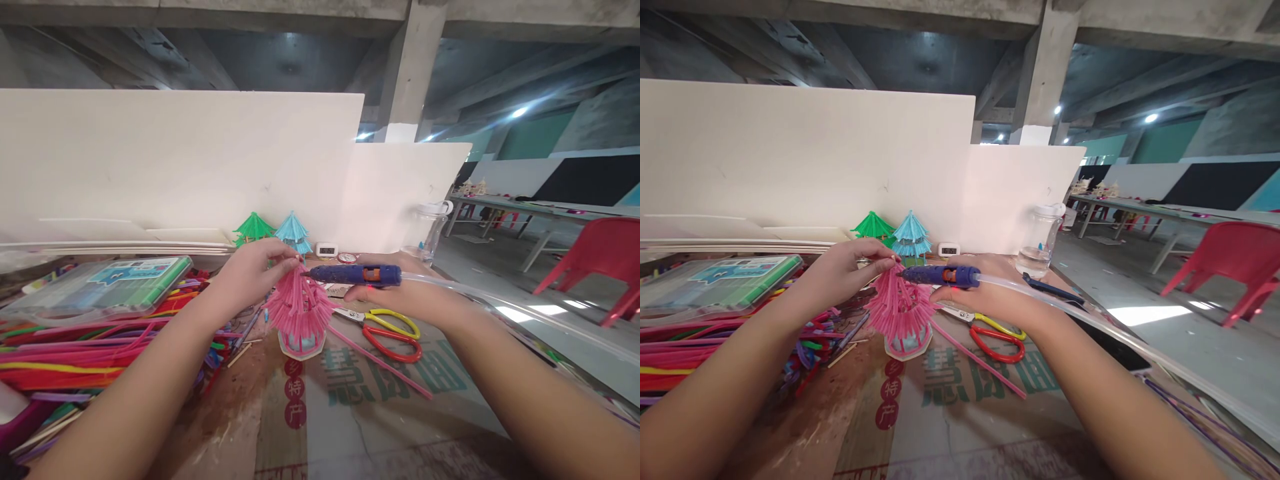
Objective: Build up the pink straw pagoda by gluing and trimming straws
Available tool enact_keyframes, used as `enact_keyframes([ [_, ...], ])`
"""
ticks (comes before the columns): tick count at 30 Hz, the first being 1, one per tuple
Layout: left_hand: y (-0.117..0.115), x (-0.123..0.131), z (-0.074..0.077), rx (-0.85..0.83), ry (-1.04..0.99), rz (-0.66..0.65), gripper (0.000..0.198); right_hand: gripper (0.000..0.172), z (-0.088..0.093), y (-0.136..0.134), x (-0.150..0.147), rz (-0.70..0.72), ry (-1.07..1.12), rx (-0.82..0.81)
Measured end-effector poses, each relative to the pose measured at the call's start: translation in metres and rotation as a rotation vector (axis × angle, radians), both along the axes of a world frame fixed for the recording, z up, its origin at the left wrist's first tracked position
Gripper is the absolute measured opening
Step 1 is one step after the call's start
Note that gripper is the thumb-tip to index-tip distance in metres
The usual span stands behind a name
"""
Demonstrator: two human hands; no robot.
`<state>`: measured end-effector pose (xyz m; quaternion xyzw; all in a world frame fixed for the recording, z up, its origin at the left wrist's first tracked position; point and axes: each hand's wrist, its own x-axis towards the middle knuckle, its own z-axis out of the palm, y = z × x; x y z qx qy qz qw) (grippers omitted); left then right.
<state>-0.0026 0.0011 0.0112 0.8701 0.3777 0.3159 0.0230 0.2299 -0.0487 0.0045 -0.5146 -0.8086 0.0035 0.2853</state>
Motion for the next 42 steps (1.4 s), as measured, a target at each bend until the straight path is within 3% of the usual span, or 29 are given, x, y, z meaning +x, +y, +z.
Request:
enact_keyframes([
  [9, 0.0, 0.001, 0.001, 0.003, 0.006, 0.009, 0.028, 0.031, -0.002, 0.001, 0.002, 0.005, 0.047, 0.011],
  [20, 0.001, -0.001, 0.0, -0.004, 0.008, 0.026, 0.029, 0.041, -0.011, 0.01, 0.015, 0.094, 0.027, 0.105],
  [27, 0.001, 0.0, 0.0, -0.021, 0.007, 0.046, 0.029, 0.038, -0.004, 0.004, 0.011, 0.148, 0.058, 0.011],
  [42, 0.0, -0.001, 0.0, -0.005, 0.023, 0.036, 0.028, 0.037, -0.007, 0.006, 0.01, 0.119, 0.053, 0.08],
])
